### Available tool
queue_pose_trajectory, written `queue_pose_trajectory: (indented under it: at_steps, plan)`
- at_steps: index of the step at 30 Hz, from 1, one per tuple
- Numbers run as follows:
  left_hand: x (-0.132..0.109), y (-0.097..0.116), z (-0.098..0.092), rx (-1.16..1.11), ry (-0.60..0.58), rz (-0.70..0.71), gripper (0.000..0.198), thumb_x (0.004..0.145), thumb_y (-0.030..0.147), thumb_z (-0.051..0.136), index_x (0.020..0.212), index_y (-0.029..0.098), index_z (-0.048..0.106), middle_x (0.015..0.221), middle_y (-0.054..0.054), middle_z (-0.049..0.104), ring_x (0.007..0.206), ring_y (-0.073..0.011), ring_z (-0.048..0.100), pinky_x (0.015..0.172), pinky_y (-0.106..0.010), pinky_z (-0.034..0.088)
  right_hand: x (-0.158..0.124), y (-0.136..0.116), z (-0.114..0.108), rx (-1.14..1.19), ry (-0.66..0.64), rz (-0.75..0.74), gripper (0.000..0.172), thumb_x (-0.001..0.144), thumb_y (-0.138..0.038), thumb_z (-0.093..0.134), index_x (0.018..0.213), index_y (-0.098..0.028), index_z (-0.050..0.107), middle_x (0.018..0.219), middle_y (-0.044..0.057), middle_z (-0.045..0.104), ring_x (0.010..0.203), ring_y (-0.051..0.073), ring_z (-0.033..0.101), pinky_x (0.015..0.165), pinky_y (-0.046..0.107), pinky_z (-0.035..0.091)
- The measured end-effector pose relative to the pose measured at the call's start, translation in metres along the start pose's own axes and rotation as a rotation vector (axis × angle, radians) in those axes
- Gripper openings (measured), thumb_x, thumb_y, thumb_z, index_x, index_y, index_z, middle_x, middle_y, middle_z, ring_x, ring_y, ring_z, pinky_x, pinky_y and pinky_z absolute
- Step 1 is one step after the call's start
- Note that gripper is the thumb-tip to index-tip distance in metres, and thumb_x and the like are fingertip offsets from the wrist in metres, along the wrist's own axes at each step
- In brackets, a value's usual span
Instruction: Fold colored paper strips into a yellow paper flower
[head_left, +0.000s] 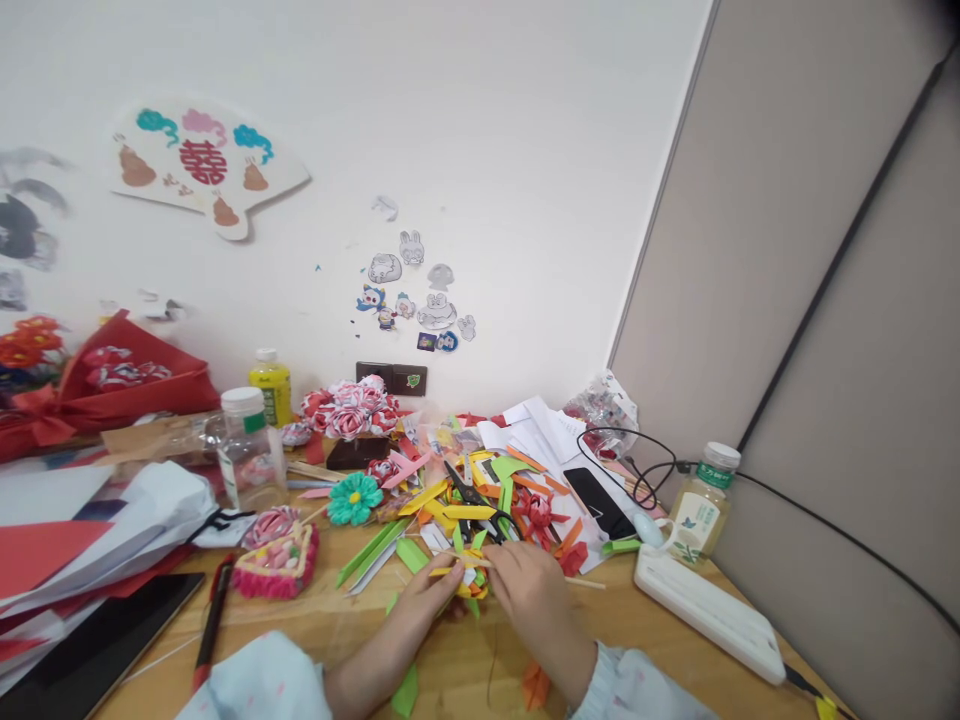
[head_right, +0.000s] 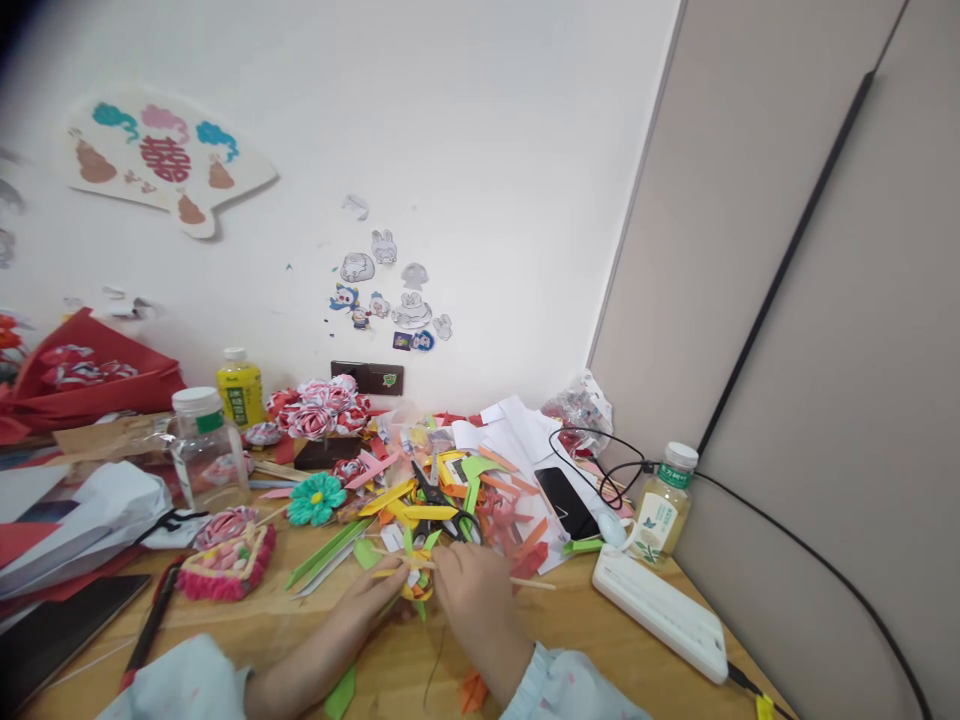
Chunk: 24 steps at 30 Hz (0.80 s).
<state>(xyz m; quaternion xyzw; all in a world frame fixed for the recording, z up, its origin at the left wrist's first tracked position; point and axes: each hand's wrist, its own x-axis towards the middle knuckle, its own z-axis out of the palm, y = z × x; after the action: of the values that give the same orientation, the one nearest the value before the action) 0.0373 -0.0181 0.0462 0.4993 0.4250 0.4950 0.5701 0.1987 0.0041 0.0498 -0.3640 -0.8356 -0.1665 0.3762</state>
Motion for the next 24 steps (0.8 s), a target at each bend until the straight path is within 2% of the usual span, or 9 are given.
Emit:
queue_pose_trajectory:
  at_steps: [4,10,14,19,24]
  plan:
    - [0.0,-0.002,0.0,-0.023,-0.022,-0.037,0.04,0.07,0.052,0.061,0.094,0.02,0.066,0.095,-0.005,0.063,0.08,-0.0208,0.054,0.075,-0.033,0.044,0.003,-0.002,-0.003,0.046,0.021,0.051,0.026,0.093,-0.02,0.035,0.085,-0.018,0.059,0.07,0.004,0.064,0.061,0.018,0.058,0.055,0.026,0.038]
    - [0.0,0.001,0.002,-0.029,-0.031,-0.022,0.039,0.069,0.053,0.062,0.089,0.019,0.067,0.088,-0.004,0.063,0.077,-0.0201,0.054,0.071,-0.031,0.044,0.003,-0.003,-0.002,0.056,0.046,0.06,0.034,0.095,-0.023,0.029,0.078,-0.019,0.058,0.067,0.003,0.063,0.058,0.017,0.056,0.053,0.026,0.036]
    - [0.0,0.004,0.002,0.001,-0.051,-0.009,0.039,0.068,0.051,0.064,0.089,0.019,0.067,0.091,-0.005,0.064,0.081,-0.0215,0.055,0.074,-0.032,0.043,0.002,-0.002,-0.002,0.061,0.018,0.068,0.03,0.094,-0.022,0.033,0.079,-0.019,0.058,0.068,0.003,0.063,0.059,0.017,0.056,0.054,0.025,0.036]
    - [0.001,-0.004,0.0,-0.061,-0.032,-0.007,0.039,0.071,0.051,0.063,0.091,0.019,0.066,0.088,-0.005,0.064,0.085,-0.0224,0.055,0.075,-0.032,0.044,0.0,-0.001,0.0,0.011,-0.042,0.056,0.021,0.089,-0.015,0.04,0.082,-0.019,0.059,0.069,0.002,0.062,0.061,0.017,0.056,0.055,0.026,0.037]
    - [0.004,-0.008,-0.002,-0.049,-0.036,-0.005,0.04,0.07,0.052,0.063,0.092,0.018,0.066,0.085,-0.005,0.064,0.087,-0.0231,0.055,0.077,-0.034,0.043,0.0,-0.002,0.002,-0.008,-0.051,0.055,0.019,0.085,-0.01,0.043,0.086,-0.019,0.06,0.07,0.002,0.063,0.062,0.018,0.057,0.055,0.026,0.038]
